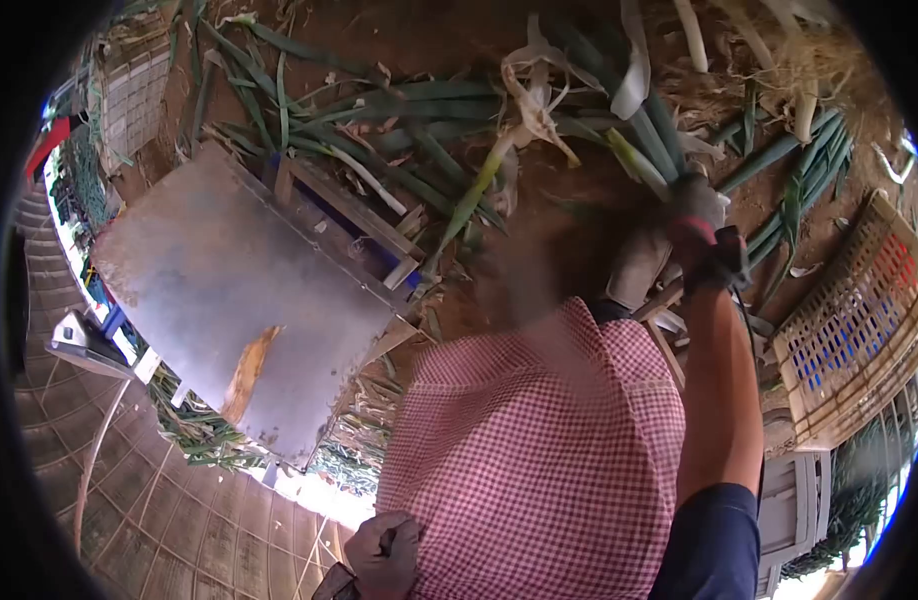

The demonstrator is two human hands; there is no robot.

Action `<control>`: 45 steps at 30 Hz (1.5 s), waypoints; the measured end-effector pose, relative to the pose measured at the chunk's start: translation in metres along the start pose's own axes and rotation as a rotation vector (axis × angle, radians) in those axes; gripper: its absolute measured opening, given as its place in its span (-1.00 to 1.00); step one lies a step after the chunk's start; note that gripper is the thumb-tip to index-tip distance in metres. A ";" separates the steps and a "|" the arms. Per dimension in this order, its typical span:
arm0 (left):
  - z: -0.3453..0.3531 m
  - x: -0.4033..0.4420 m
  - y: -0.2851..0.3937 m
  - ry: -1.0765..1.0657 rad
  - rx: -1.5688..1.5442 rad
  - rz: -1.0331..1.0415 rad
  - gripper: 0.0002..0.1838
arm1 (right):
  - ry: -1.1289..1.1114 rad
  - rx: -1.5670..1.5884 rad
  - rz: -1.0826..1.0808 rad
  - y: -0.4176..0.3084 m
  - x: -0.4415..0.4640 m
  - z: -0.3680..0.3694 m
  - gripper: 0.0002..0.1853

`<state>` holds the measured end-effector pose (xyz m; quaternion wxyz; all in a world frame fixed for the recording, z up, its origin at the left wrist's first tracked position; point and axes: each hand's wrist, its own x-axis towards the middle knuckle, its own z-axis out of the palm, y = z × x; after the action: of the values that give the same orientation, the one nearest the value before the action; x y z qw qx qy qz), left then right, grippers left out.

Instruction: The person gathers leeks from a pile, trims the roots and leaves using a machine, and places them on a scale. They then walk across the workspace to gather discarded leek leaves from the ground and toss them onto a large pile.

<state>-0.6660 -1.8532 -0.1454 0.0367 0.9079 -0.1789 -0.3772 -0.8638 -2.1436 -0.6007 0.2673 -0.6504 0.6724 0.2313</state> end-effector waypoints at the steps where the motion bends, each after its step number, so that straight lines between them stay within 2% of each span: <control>1: -0.002 -0.005 -0.006 -0.053 -0.029 -0.085 -0.86 | -0.048 -0.010 -0.101 0.015 0.002 0.009 -0.69; 3: -0.005 -0.014 -0.019 -0.147 -0.107 -0.230 -0.84 | -0.115 -0.028 -0.310 0.047 0.020 0.012 -0.69; 4: -0.006 -0.009 -0.015 -0.112 -0.137 -0.126 -0.84 | -0.174 -0.009 -0.297 0.026 -0.002 -0.025 -0.73; 8: -0.006 -0.016 -0.023 -0.180 -0.376 -0.345 -0.86 | -0.109 -0.046 -0.517 -0.068 -0.070 -0.136 -0.65; 10: -0.009 -0.010 -0.022 -0.160 -0.346 -0.244 -0.87 | -0.094 -0.074 -0.689 -0.110 -0.077 -0.160 -0.62; 12: -0.010 0.005 -0.017 -0.113 -0.275 -0.080 -0.88 | -0.130 -0.077 -0.740 -0.154 -0.068 -0.155 -0.57; 14: -0.016 0.023 -0.011 -0.044 -0.149 0.149 -0.88 | 0.066 -0.043 -1.017 -0.194 -0.055 -0.132 -0.57; 16: -0.019 0.022 -0.014 -0.073 -0.164 0.029 -0.87 | -0.135 -0.282 -0.962 -0.244 -0.040 -0.109 -0.48; 19: -0.016 0.010 -0.022 -0.043 -0.209 -0.212 -0.87 | 0.172 -0.177 -1.052 -0.282 -0.036 -0.036 -0.38; 21: -0.023 0.013 -0.017 -0.077 -0.280 -0.384 -0.86 | 0.172 0.064 -1.070 -0.272 -0.014 0.041 -0.34; 22: -0.026 0.017 -0.020 -0.096 -0.194 -0.266 -0.86 | 0.230 0.025 -1.076 -0.270 -0.012 0.055 -0.34; 23: -0.026 0.020 -0.019 -0.095 -0.165 -0.299 -0.86 | 0.290 -0.013 -1.078 -0.268 -0.010 0.069 -0.35; 25: -0.024 0.024 -0.009 -0.096 -0.106 -0.366 -0.86 | 0.502 -0.404 -1.059 -0.256 -0.031 0.067 -0.40; 26: -0.017 0.023 -0.008 -0.023 -0.156 -0.318 -0.88 | 0.387 -0.355 -1.022 -0.250 -0.032 0.074 -0.42; 29: -0.022 0.028 -0.002 -0.107 -0.111 -0.238 -0.87 | -0.006 -0.234 -0.891 -0.232 -0.035 0.075 -0.47; 30: -0.020 0.030 -0.001 -0.078 -0.225 -0.240 -0.88 | -0.158 -0.207 -0.826 -0.233 -0.037 0.050 -0.47; 31: -0.019 0.031 0.001 -0.072 -0.192 -0.213 -0.88 | -0.312 -0.179 -0.758 -0.232 -0.040 0.026 -0.48; 33: -0.018 0.028 0.004 -0.064 -0.134 -0.169 -0.88 | -0.247 -0.138 -0.703 -0.218 -0.048 -0.021 -0.47; 34: -0.018 0.028 0.003 -0.047 -0.035 -0.075 -0.83 | -0.217 -0.123 -0.675 -0.202 -0.050 -0.046 -0.47; 37: -0.005 0.022 0.008 -0.005 -0.156 -0.166 -0.87 | -0.122 -0.094 -0.582 -0.137 -0.046 -0.108 -0.46; 38: -0.007 0.024 0.013 -0.052 -0.313 -0.242 -0.87 | -0.041 -0.120 -0.524 -0.105 -0.036 -0.123 -0.46; 39: -0.007 0.021 0.012 -0.075 -0.343 -0.220 -0.87 | 0.008 -0.100 -0.438 -0.079 -0.034 -0.145 -0.46; 40: -0.005 0.018 0.007 -0.095 -0.373 -0.195 -0.88 | -0.048 -0.079 -0.342 -0.058 -0.034 -0.171 -0.49; 41: -0.003 0.016 0.004 -0.113 -0.402 -0.170 -0.88 | 0.000 0.003 -0.355 -0.035 -0.041 -0.190 -0.64; 42: -0.005 0.016 0.006 -0.165 -0.389 -0.184 -0.88 | 0.035 0.108 -0.389 -0.012 -0.050 -0.205 -0.59; 44: -0.015 0.020 0.019 -0.247 -0.324 -0.244 -0.85 | -0.003 -0.044 -0.316 0.041 -0.060 -0.222 -0.56; 45: -0.021 0.019 0.025 -0.271 -0.291 -0.279 -0.80 | -0.009 -0.041 -0.308 0.059 -0.070 -0.227 -0.61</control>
<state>-0.6466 -1.8846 -0.1379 0.0905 0.8501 0.0014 -0.5188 -0.9350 -2.2380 -0.3859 0.2893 -0.7502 0.5584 0.2043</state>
